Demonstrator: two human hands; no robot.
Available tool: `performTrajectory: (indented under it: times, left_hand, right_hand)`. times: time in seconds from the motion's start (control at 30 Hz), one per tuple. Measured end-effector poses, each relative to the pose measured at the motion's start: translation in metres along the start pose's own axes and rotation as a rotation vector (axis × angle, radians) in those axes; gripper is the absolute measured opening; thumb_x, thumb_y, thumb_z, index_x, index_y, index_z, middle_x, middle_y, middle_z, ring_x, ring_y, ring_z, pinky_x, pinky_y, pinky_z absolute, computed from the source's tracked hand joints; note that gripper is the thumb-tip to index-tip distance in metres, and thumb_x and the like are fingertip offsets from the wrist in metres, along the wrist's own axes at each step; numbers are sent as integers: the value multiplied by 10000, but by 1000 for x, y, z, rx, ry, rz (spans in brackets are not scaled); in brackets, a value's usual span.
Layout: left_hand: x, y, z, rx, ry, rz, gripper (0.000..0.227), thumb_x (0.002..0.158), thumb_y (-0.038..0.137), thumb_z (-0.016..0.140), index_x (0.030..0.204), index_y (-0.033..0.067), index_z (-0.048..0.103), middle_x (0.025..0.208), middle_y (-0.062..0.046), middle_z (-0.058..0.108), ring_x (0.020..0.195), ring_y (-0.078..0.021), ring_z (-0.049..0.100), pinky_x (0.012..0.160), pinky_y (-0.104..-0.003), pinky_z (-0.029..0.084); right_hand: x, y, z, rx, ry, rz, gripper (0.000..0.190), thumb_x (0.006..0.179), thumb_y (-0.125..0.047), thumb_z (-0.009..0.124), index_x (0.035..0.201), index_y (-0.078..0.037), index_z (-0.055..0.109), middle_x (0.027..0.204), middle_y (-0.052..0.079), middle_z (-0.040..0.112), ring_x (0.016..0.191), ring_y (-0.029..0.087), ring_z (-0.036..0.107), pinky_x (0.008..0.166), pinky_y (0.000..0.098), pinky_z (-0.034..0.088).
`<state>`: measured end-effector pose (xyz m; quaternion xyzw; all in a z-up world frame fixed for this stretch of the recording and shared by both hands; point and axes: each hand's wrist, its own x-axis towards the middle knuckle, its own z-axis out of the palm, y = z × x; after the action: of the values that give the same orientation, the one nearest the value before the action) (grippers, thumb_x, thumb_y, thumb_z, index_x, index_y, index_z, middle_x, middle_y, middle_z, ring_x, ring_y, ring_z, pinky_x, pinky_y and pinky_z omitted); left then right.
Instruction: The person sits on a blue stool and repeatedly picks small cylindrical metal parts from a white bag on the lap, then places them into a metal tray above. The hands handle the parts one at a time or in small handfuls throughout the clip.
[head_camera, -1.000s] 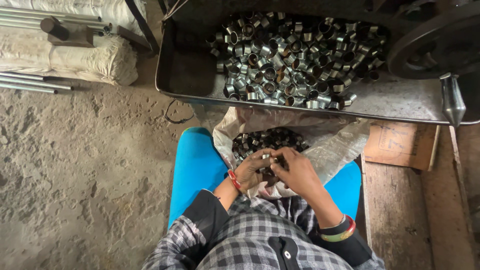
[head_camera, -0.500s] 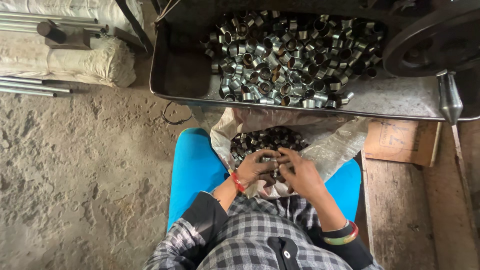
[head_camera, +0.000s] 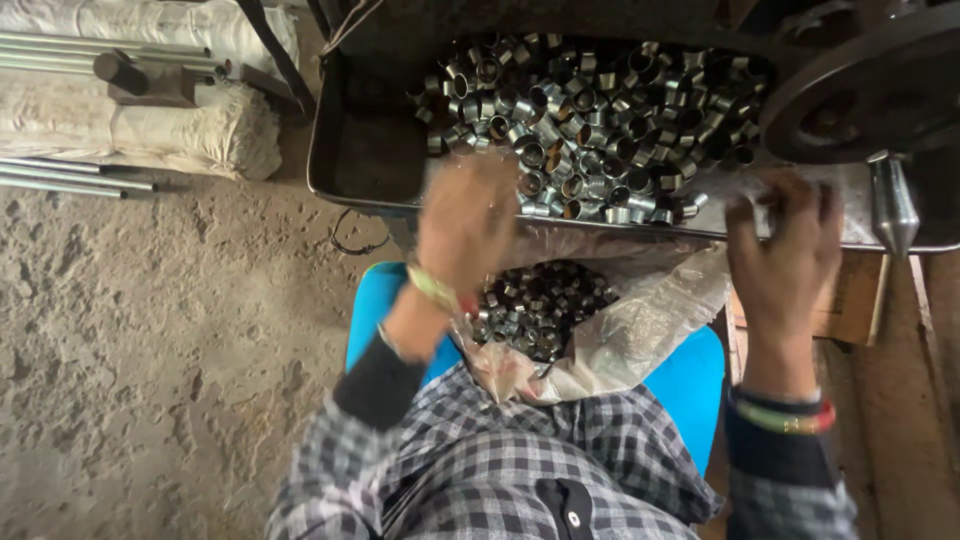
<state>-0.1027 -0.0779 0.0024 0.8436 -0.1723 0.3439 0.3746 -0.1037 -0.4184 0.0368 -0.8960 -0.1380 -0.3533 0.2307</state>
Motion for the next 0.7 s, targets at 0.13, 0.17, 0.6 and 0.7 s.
performTrajectory:
  times: [0.13,0.17,0.6,0.7]
  left_hand:
    - [87,-46,-5,543,-264,-385,861,810,628,799,1483,175,511,1553,-222,480,1420,-450,297,1070,-606,358]
    - [97,-49,0,504,-379,-539,925,792,634,786,1524,196,428,1591,-195,393,1456,-434,221,1104,-602,323]
    - [89,-106,40,412,-396,-501,723,750,338,782,1403,152,533,1401,-159,525,1309,-448,408,1042,-538,422]
    - [80,-113,46,360,-365,-527,561,783,210,735,1333,242,627,1371,-131,536,1194,-418,531,943,-514,535]
  right_hand:
    - [37,18,48,-159,-175,-96,324,992,-221,820,1233,-43,696,1122,189,677,1004,366,639,812,472,535]
    - [39,21,54,-170,-282,23,399,978,-296,816,1259,-43,689,1122,212,682,1010,396,646,827,493,541]
    - [36,54,73,-47,-586,244,718,821,-433,823,1383,-30,629,1155,256,729,1014,412,702,870,482,557]
    - [28,65,78,-131,-583,250,630,850,-442,828,1301,-28,681,1101,261,734,995,421,700,879,491,561]
